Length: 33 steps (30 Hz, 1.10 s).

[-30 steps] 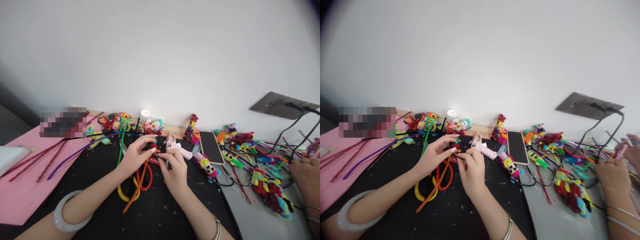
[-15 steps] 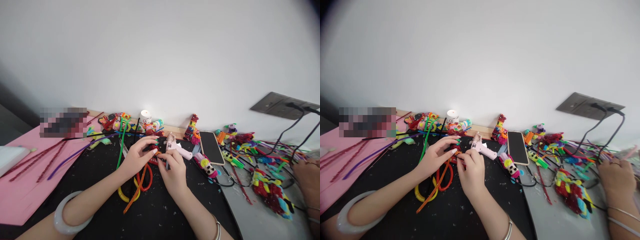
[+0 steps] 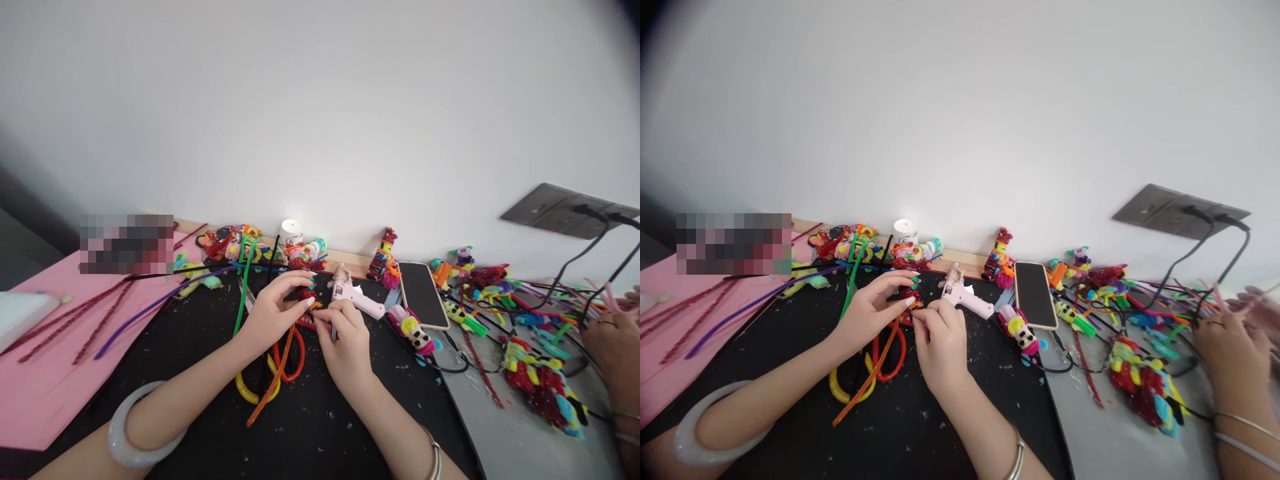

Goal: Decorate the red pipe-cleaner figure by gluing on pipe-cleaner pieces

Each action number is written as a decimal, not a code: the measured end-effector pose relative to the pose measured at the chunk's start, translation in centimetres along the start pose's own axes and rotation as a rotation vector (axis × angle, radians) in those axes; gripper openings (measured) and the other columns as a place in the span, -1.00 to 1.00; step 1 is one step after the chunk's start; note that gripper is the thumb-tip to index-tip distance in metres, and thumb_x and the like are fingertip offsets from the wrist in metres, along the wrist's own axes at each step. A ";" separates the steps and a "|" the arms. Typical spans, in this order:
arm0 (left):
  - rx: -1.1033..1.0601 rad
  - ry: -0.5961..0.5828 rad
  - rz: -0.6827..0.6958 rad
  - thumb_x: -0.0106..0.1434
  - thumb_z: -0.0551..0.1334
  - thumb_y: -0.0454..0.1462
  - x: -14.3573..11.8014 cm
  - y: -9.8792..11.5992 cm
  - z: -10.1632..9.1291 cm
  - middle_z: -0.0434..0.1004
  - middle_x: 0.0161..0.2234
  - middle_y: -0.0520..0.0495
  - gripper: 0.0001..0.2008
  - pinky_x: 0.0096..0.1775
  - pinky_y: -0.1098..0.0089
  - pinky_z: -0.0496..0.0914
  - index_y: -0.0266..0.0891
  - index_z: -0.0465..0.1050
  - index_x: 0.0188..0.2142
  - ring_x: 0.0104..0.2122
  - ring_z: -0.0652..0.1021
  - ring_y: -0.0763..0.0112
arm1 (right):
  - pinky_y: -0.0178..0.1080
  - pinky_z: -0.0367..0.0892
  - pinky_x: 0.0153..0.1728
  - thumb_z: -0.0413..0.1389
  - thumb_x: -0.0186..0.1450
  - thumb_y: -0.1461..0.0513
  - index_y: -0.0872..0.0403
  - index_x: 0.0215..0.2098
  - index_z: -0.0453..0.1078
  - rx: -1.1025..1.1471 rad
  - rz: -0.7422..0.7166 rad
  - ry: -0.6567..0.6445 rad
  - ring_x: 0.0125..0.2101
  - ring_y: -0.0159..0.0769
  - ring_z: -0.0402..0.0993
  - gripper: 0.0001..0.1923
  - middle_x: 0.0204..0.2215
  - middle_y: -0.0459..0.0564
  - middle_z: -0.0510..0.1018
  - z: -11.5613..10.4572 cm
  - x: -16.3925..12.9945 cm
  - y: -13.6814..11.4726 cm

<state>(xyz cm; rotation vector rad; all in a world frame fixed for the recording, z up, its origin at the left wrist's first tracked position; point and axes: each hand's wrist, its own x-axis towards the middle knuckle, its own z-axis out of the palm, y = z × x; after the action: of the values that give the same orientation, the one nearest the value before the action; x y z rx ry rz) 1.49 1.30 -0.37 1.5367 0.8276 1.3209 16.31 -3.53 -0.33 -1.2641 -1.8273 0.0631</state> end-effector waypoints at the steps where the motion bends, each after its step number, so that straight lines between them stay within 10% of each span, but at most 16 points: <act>1: 0.005 0.003 0.000 0.17 0.25 -0.30 0.0 0.0 0.0 0.42 0.02 -0.18 -0.82 0.08 0.13 0.36 -0.21 0.46 -0.20 0.09 0.41 0.17 | -0.25 0.29 -0.35 0.09 0.27 0.35 0.06 -0.36 0.45 0.008 0.005 -0.004 -0.39 -0.33 0.37 -0.88 -0.43 -0.05 0.43 0.0 0.0 0.0; 17: 0.074 0.113 0.025 0.19 0.23 -0.27 0.6 -0.6 -1.1 0.40 0.03 -0.17 -0.85 0.06 0.16 0.38 -0.21 0.43 -0.21 0.08 0.41 0.18 | -0.30 0.29 -0.46 0.11 0.22 0.37 0.05 -0.40 0.47 0.294 0.227 0.005 -0.45 -0.35 0.36 -0.86 -0.46 -0.08 0.43 -0.7 0.5 0.3; 27: 0.522 -0.299 0.111 0.28 0.13 -0.26 0.2 -0.3 -1.4 0.40 0.10 -0.17 -0.75 0.15 0.14 0.25 -0.17 0.43 -0.06 0.10 0.40 0.18 | -0.29 0.26 -0.42 0.09 0.23 0.34 0.06 -0.36 0.47 0.387 0.336 0.012 -0.39 -0.32 0.36 -0.88 -0.41 -0.06 0.43 -0.9 1.0 1.7; 33: 0.834 -0.276 0.199 0.28 0.13 -0.22 0.0 -0.1 -1.8 0.41 0.10 -0.14 -0.69 0.10 0.07 0.27 -0.13 0.43 0.00 0.05 0.41 0.07 | -0.27 0.25 -0.40 0.07 0.23 0.37 0.06 -0.34 0.47 0.303 0.304 -0.004 -0.39 -0.31 0.33 -0.85 -0.41 -0.06 0.41 -0.9 1.0 1.7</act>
<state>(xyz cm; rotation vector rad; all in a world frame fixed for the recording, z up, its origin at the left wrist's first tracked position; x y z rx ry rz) -0.28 1.75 -0.49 2.4369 1.1389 0.8838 18.11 -2.33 -0.02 -1.3094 -1.5448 0.4905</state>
